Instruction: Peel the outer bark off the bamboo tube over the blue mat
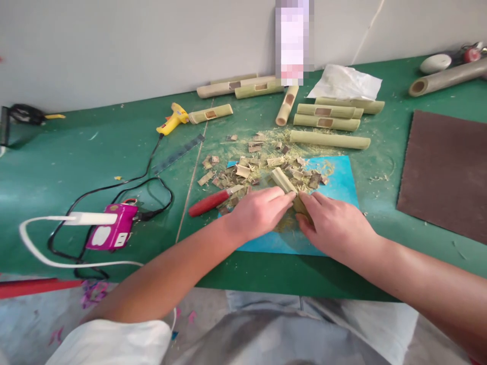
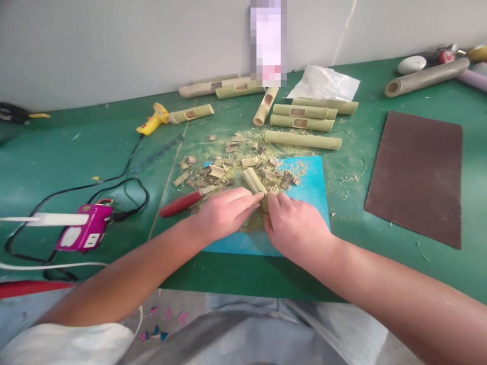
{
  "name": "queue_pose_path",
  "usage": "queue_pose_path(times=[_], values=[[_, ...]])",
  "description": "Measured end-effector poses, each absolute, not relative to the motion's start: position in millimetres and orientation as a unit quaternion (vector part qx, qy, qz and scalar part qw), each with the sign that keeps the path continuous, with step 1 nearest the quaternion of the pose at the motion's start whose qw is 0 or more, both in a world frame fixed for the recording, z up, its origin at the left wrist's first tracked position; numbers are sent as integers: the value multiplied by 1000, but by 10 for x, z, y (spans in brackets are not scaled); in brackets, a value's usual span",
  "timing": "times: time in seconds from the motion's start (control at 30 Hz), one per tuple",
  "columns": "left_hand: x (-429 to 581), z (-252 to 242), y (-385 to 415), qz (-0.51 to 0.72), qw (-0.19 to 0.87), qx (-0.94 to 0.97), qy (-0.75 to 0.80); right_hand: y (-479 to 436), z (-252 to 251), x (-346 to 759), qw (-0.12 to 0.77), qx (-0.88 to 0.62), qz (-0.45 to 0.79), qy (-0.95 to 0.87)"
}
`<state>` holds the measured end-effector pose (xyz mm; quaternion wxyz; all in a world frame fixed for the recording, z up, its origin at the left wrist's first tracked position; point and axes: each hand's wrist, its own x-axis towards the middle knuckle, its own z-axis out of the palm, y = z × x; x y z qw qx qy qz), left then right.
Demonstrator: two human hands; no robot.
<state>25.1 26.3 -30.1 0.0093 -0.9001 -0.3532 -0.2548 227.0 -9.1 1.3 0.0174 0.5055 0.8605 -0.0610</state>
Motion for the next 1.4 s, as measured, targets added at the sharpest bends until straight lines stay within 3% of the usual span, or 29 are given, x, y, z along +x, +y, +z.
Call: queue_pose_path(times=[0.4,0.5,0.63,1.0,1.4], values=[[234,-309,248,-283,35,-883,-374,-100,11,2284,11,508,-59,859],[228,-299,240,-258,-3,-906,-336,-101,12,2286,9,501,-59,863],[195,-281,267,-279,44,-875,-393,-101,20,2285,14,512,-53,857],[237,-270,183,-263,-7,-903,-340,-103,26,2285,20,506,-59,860],[205,-295,232,-271,7,-891,-364,-100,21,2267,13,509,-53,859]])
